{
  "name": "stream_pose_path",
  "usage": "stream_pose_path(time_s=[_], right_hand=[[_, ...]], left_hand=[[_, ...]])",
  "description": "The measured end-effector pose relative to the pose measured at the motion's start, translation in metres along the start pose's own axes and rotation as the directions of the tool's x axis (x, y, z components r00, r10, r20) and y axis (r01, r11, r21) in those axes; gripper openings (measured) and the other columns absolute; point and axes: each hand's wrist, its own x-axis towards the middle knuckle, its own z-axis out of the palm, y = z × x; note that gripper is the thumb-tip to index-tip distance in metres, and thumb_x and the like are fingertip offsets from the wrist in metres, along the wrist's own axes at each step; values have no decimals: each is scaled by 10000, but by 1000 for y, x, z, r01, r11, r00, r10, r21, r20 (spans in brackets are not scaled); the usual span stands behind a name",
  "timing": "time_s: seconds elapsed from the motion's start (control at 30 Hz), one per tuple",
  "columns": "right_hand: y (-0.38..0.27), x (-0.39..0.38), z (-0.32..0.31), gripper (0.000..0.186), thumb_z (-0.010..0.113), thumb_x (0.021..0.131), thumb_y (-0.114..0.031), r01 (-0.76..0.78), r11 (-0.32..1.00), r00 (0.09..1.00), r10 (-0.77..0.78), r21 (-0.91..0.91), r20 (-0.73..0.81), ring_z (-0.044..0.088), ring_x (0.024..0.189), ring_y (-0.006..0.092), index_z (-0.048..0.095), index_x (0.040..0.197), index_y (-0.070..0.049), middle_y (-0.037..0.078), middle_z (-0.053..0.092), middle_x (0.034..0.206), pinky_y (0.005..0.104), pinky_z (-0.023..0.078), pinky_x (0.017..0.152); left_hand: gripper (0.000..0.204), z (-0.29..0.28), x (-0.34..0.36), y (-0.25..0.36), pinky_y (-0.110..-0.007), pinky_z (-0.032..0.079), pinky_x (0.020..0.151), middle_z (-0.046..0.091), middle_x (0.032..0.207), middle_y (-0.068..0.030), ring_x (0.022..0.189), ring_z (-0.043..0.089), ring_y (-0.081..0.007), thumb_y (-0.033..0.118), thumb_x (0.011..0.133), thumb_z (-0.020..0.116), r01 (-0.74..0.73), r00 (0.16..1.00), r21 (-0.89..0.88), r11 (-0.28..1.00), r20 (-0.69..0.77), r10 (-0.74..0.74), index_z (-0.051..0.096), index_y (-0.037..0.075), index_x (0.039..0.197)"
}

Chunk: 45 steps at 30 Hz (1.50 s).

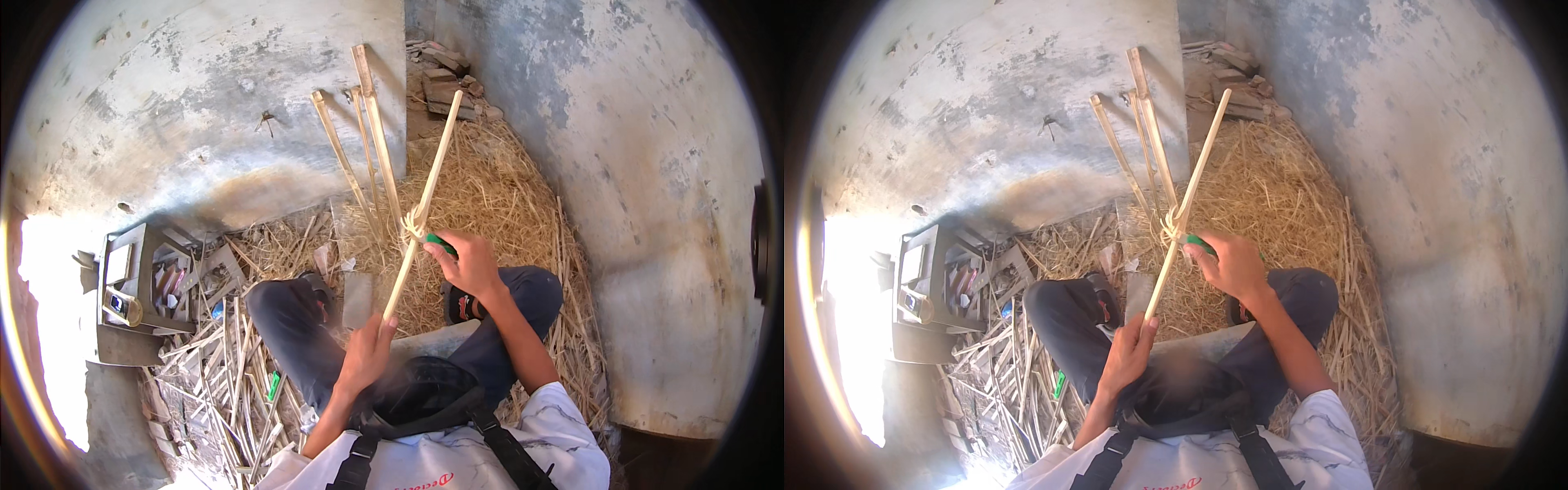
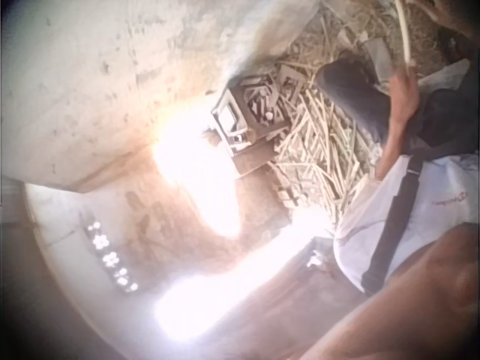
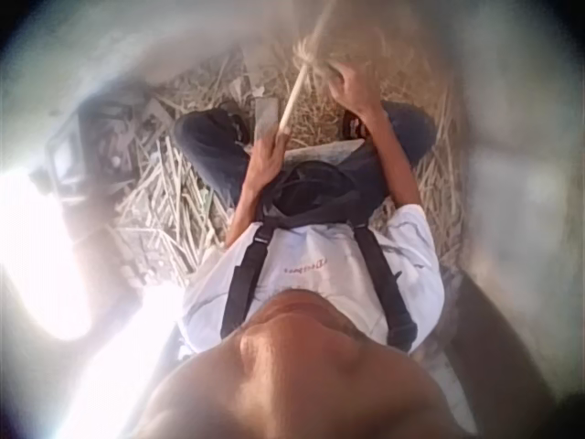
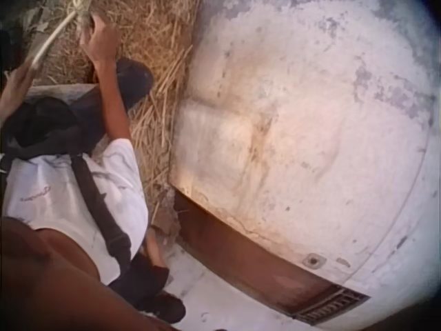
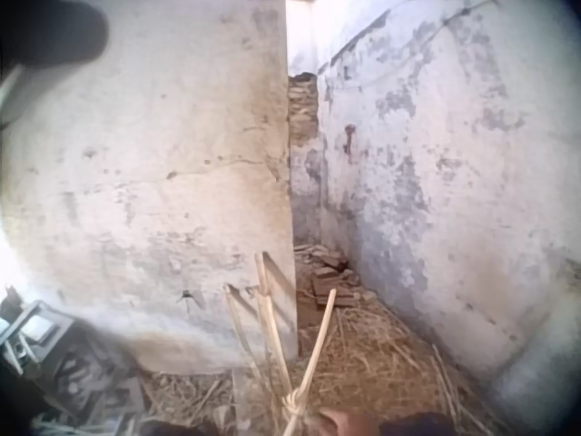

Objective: The person shaves a wooden stick using a utility knife while sitting on the floor among wood shavings.

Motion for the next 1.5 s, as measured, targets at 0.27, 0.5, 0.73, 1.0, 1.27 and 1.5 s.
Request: stream_pose_path(time_s=[0.27,0.5,0.73,1.0,1.27,1.5], right_hand=[[0,-10,2,349,691,1064,-376,-33,968,998,21,249,52,694,678,325,749,1096,-34,143,720,809,429,508,627],[-13,-28,28,319,749,1029,-353,204,963,973,-219,176,74,685,684,323,725,1046,-35,128,688,827,406,522,609],[-22,-30,29,318,759,1020,-367,227,965,973,-232,134,18,699,651,320,753,1037,-50,117,710,810,417,536,591],[0,-3,-4,374,688,1065,-405,16,1000,1000,-16,2,-20,668,624,365,750,1033,-37,151,674,723,456,490,581],[0,-10,3,420,698,1055,-413,17,982,997,-32,190,74,721,725,341,746,1116,0,159,732,835,430,537,644],[-5,-22,29,346,785,999,-350,238,958,971,-238,162,-19,736,734,315,755,1118,-26,123,761,920,396,564,645]], left_hand=[[443,-6,5,7,-323,370,598,465,700,23,656,426,-97,400,1196,459,67,990,-295,953,140,-26,601,38,984],[481,-3,15,10,-285,331,600,417,715,52,643,363,-73,395,1220,369,29,997,-365,930,83,1,541,65,915],[431,-5,13,23,-510,431,630,570,706,-255,648,566,-424,319,1190,445,-63,995,-31,998,-80,60,605,-26,988],[454,3,-2,7,-521,463,669,589,720,-239,670,592,-438,352,1182,473,14,1000,5,1000,5,-14,620,-28,981],[356,-1,5,5,-260,320,495,444,682,75,547,375,-37,339,1190,503,107,992,-453,885,106,-65,635,24,1087],[283,-5,12,16,-225,338,474,500,696,66,548,438,-13,297,1154,604,37,999,-435,900,6,-39,635,17,1135]])
